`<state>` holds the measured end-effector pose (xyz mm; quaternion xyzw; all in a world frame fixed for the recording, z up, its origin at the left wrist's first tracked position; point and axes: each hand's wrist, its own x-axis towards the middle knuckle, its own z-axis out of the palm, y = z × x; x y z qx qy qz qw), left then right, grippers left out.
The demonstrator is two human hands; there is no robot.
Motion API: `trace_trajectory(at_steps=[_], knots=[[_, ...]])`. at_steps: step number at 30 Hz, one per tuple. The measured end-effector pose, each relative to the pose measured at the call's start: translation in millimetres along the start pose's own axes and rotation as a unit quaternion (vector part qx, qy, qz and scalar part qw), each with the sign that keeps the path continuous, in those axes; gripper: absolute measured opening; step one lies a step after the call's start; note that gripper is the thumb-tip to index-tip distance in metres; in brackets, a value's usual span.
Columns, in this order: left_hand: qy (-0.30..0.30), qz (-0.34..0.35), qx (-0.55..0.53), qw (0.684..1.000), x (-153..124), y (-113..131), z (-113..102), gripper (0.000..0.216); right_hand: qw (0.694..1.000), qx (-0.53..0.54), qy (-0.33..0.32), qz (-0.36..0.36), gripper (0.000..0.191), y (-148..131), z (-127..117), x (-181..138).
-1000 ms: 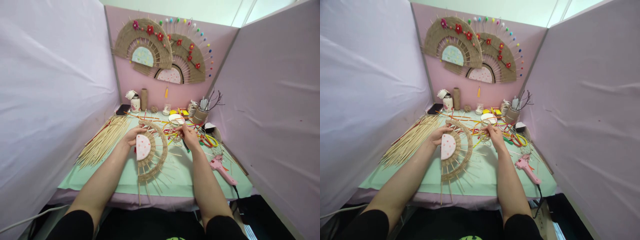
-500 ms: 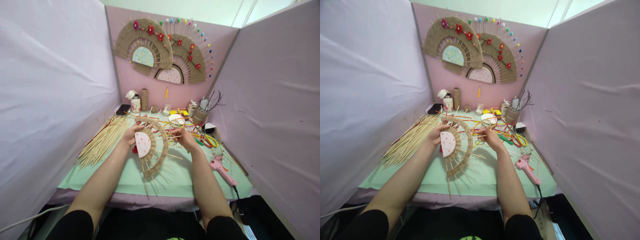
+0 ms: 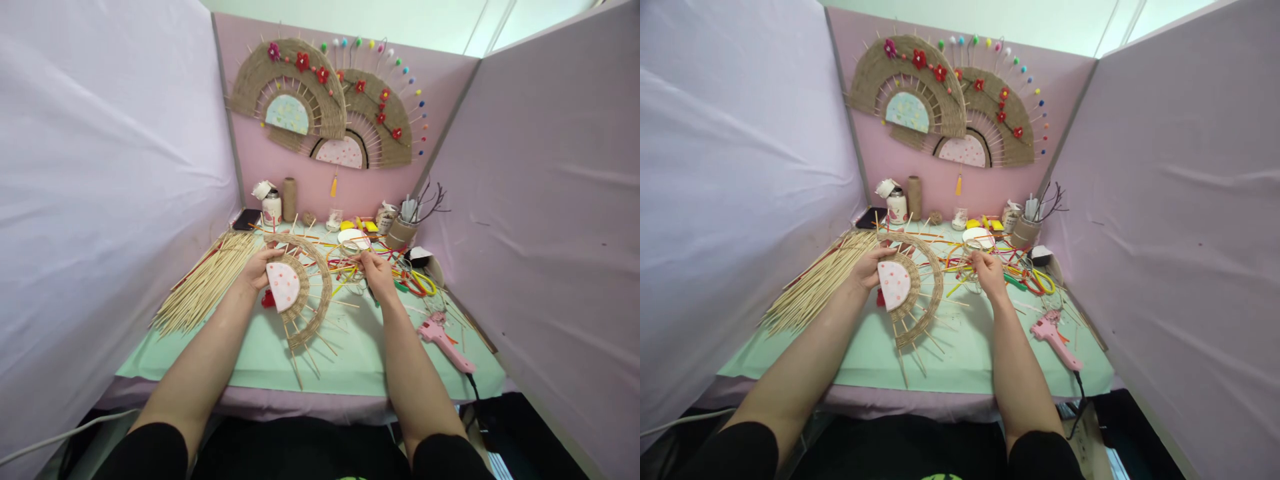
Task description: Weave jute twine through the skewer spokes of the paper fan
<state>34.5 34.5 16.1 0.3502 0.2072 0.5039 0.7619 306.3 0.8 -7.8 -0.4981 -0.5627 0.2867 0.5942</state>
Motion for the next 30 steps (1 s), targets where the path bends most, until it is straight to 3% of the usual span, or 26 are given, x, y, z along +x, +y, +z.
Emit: trace_trajectory(at_steps=[7,14,23,30], knots=[[0.058,0.004,0.006,0.998,1.9,-1.0,3.2,0.040,0.999,0.021,0.025,-0.017,0.044,-2.4,-0.7,-1.6],[0.072,0.013,-0.007,0.997,3.1,-1.5,3.4,0.042,0.997,0.070,-0.021,0.026,0.050,-0.3,1.7,-0.8],[0.101,-0.011,-0.016,0.995,7.7,-5.2,-0.9,0.026,0.969,0.115,-0.185,0.119,0.034,-5.3,6.5,-8.7],[0.082,-0.039,-0.001,0.996,6.5,-8.1,3.1,0.023,0.961,0.166,-0.180,0.131,0.028,-1.5,5.5,-7.3]])
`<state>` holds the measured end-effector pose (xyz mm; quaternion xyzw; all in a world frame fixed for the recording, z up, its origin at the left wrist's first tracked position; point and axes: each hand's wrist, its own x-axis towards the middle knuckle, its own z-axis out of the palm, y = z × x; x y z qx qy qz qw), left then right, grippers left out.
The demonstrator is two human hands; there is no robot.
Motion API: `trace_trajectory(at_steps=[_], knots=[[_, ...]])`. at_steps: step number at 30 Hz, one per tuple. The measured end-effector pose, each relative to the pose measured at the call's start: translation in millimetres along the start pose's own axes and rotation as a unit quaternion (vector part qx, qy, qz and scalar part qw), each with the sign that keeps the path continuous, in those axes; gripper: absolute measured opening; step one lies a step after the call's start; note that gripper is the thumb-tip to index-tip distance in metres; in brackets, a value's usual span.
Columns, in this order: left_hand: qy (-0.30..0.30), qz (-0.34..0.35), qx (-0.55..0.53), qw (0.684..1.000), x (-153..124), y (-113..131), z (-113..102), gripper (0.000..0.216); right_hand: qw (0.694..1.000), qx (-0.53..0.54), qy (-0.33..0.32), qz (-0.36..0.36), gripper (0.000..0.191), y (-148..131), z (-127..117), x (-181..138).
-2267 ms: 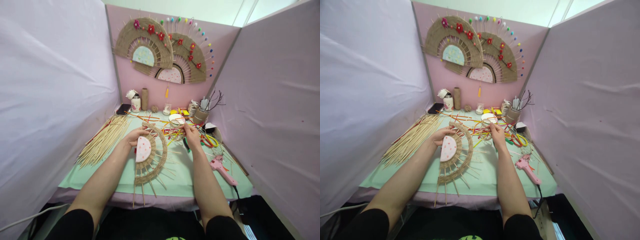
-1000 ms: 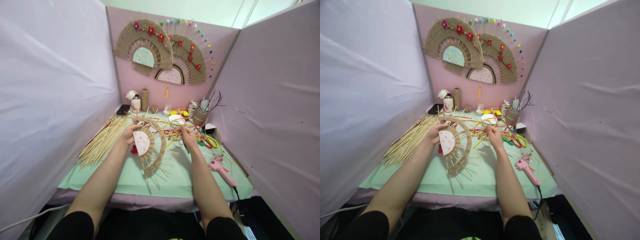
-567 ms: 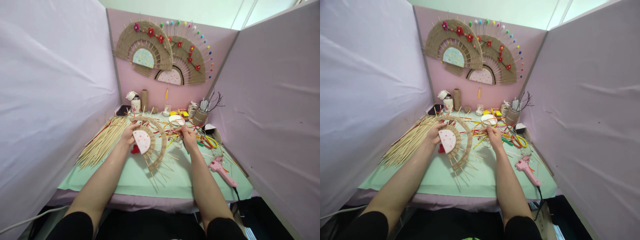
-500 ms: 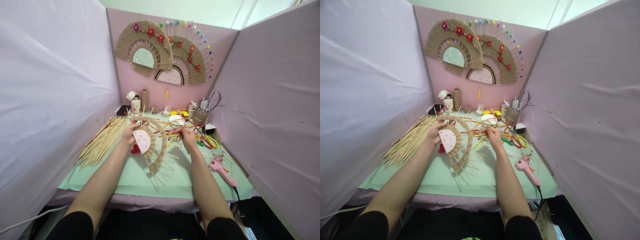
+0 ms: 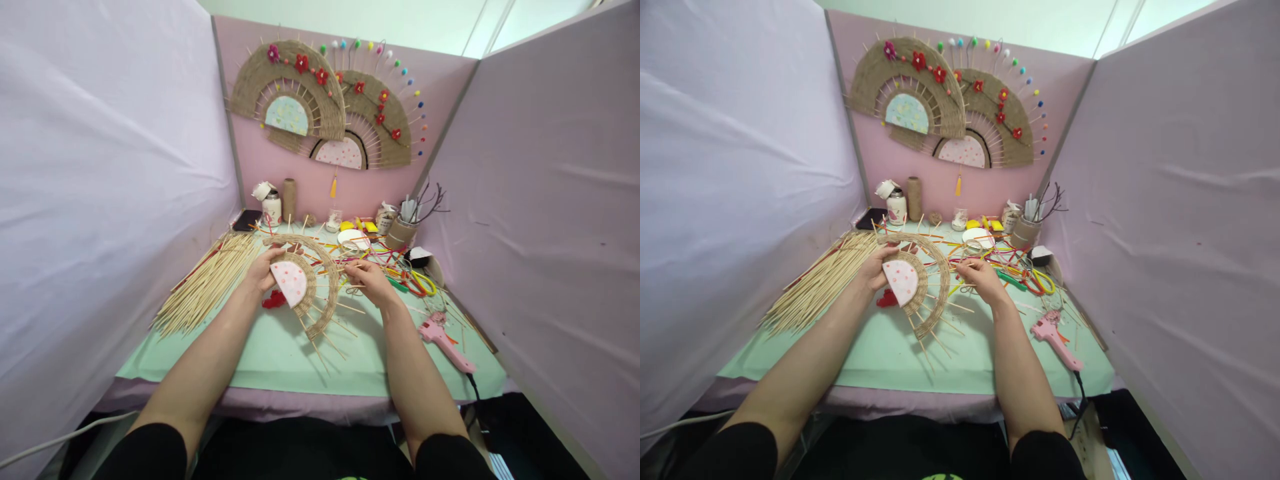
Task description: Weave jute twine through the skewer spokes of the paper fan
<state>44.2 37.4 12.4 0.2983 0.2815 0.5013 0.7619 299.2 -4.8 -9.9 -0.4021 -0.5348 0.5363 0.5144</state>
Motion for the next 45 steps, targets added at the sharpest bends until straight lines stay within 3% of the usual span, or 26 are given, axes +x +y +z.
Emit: trace_trajectory(at_steps=[7,12,28,34,39,45], knots=[[-0.015,-0.103,0.061,0.993,-2,-3,-7,0.014,0.999,0.033,0.042,-0.010,0.028,-8,-7,-1],[-0.073,-0.152,0.136,0.976,-4,-8,-13,0.013,0.999,0.038,0.032,-0.012,0.028,-10,-10,-3],[-0.048,-0.074,0.166,0.982,-4,-7,-11,0.008,1.000,0.028,0.004,0.001,0.055,-7,-19,-1],[-0.022,-0.053,0.180,0.982,-7,-1,-10,0.009,0.991,-0.074,0.102,-0.045,0.052,-6,-18,2],[0.005,-0.030,0.179,0.983,-8,4,-9,0.009,0.937,-0.220,0.213,-0.170,0.041,-6,-17,4],[0.017,-0.008,0.168,0.986,-6,5,-9,0.011,0.914,-0.237,0.266,-0.196,0.037,-8,-15,3]])
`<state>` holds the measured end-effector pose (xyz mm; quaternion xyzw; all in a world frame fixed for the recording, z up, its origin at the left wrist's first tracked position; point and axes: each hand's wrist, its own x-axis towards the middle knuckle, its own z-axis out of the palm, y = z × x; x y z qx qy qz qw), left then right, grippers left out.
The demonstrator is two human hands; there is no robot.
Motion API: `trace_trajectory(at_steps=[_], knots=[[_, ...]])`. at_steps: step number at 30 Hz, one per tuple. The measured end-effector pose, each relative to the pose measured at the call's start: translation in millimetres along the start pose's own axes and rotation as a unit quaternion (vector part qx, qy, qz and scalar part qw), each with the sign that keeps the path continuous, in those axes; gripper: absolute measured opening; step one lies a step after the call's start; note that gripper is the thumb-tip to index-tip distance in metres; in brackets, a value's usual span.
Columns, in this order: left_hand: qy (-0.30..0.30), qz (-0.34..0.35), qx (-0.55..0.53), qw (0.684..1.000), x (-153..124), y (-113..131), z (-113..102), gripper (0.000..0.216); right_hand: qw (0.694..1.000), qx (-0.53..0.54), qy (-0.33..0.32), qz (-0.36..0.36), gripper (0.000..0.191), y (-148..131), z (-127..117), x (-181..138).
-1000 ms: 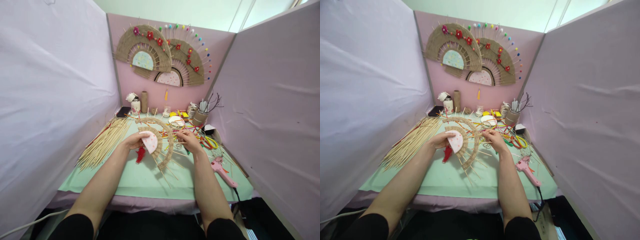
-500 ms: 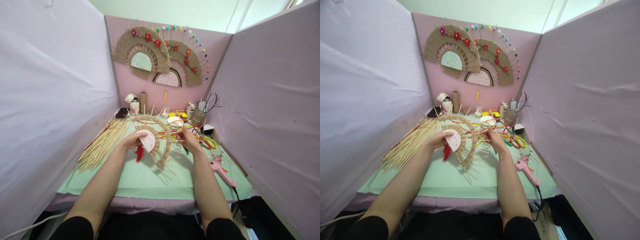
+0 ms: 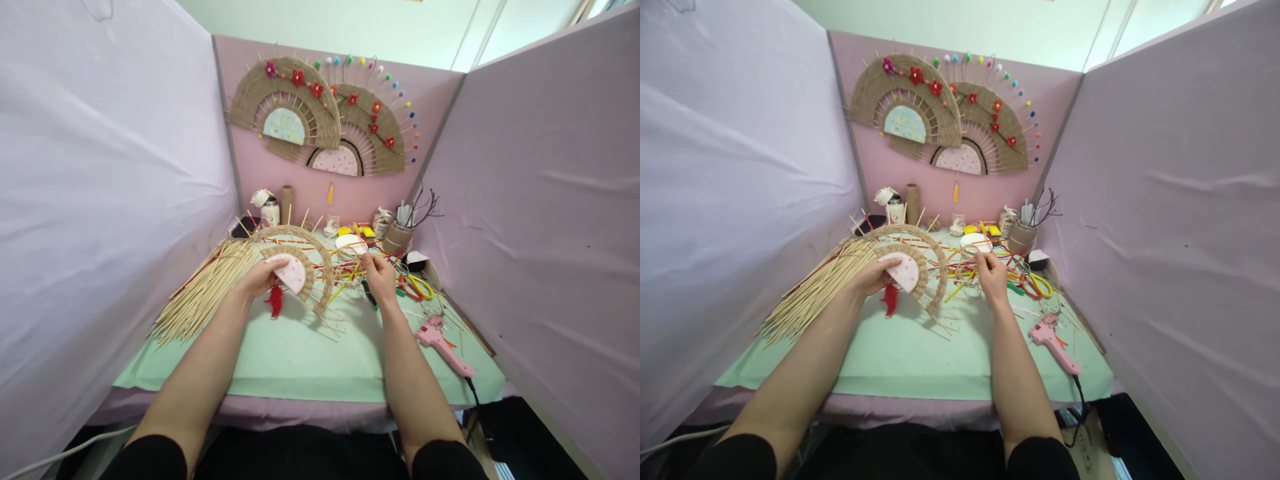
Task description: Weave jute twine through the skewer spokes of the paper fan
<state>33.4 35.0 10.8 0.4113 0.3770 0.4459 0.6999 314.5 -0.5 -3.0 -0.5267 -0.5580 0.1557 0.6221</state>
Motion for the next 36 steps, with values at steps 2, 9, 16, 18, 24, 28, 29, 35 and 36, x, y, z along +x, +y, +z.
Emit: trace_trajectory(at_steps=[2,9,16,18,24,28,29,35,36], knots=[[0.008,0.009,-0.011,1.000,0.3,0.6,0.7,0.012,1.000,0.009,0.011,0.001,0.038,-1.2,0.4,-0.5],[0.023,0.015,-0.061,0.998,-1.7,3.2,2.0,0.012,0.972,0.213,-0.043,0.084,0.046,1.1,2.3,0.7],[-0.013,0.034,-0.108,0.993,-1.6,0.3,-0.3,0.013,0.915,0.351,-0.149,0.136,0.055,-1.9,6.0,-1.5],[-0.016,0.035,-0.113,0.993,-1.9,-0.3,0.9,0.013,0.902,0.351,-0.200,0.151,0.060,-2.1,7.8,-3.5],[-0.024,0.035,-0.115,0.992,-0.7,-2.9,3.2,0.013,0.866,0.368,-0.281,0.192,0.069,-1.0,9.8,-7.4],[-0.017,0.043,-0.120,0.992,1.1,-3.5,2.4,0.014,0.867,0.368,-0.276,0.190,0.069,-2.3,7.8,-6.7],[-0.012,0.044,-0.123,0.991,1.5,-3.4,2.2,0.014,0.870,0.364,-0.274,0.189,0.069,-2.5,7.3,-6.3],[0.008,0.063,-0.137,0.988,2.6,-1.6,1.4,0.011,0.885,0.353,-0.243,0.182,0.066,0.0,6.5,-4.0],[0.009,0.066,-0.138,0.988,2.8,-1.6,1.5,0.010,0.889,0.349,-0.234,0.181,0.065,0.9,6.7,-3.8]])
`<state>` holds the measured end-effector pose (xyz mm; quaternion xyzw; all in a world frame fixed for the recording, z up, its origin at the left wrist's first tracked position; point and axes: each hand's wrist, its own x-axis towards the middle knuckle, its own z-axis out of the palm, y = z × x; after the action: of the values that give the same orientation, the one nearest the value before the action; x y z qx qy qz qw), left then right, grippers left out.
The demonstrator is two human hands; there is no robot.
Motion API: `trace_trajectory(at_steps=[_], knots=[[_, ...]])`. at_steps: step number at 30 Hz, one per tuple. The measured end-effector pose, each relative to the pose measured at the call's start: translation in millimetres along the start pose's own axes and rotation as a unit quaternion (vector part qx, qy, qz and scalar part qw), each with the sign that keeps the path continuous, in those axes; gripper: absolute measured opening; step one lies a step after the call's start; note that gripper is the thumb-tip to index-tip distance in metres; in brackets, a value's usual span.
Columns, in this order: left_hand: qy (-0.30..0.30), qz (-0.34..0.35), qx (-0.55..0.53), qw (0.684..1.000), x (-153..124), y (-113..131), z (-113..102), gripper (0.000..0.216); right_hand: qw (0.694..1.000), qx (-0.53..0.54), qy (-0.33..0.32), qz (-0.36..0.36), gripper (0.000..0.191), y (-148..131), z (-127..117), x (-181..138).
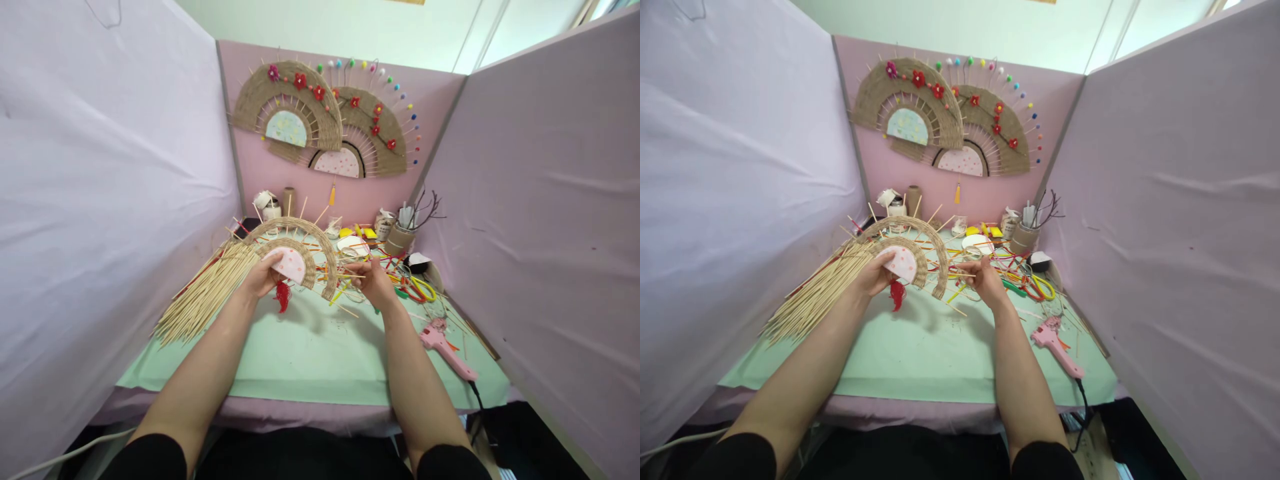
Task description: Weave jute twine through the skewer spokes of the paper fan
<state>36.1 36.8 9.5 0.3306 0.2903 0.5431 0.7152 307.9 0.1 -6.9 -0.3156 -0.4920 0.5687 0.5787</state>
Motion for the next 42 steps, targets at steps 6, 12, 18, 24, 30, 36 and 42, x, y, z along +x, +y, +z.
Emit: trace_trajectory(at_steps=[6,12,18,24,30,36,42], knots=[[0.009,0.028,0.017,0.999,2,-2,0,0.010,0.986,-0.124,0.094,-0.054,0.062,4,-4,2],[0.021,0.087,0.008,0.996,3,-3,3,0.013,0.916,-0.292,0.221,-0.165,0.043,1,-2,1],[0.031,0.098,-0.024,0.994,2,-2,4,0.014,0.927,-0.254,0.201,-0.189,0.034,-2,2,-3],[0.045,0.067,-0.049,0.996,3,0,3,0.013,0.972,-0.109,0.139,-0.155,0.044,2,-1,1],[0.042,0.057,-0.075,0.995,4,-2,5,0.014,0.993,-0.007,0.061,-0.096,0.060,2,6,1],[0.041,0.051,-0.097,0.993,2,-7,10,0.015,0.999,-0.021,0.019,-0.043,0.080,0,20,-2],[0.041,0.056,-0.087,0.994,5,-9,8,0.017,0.999,-0.021,-0.001,-0.026,0.077,1,19,-3]])
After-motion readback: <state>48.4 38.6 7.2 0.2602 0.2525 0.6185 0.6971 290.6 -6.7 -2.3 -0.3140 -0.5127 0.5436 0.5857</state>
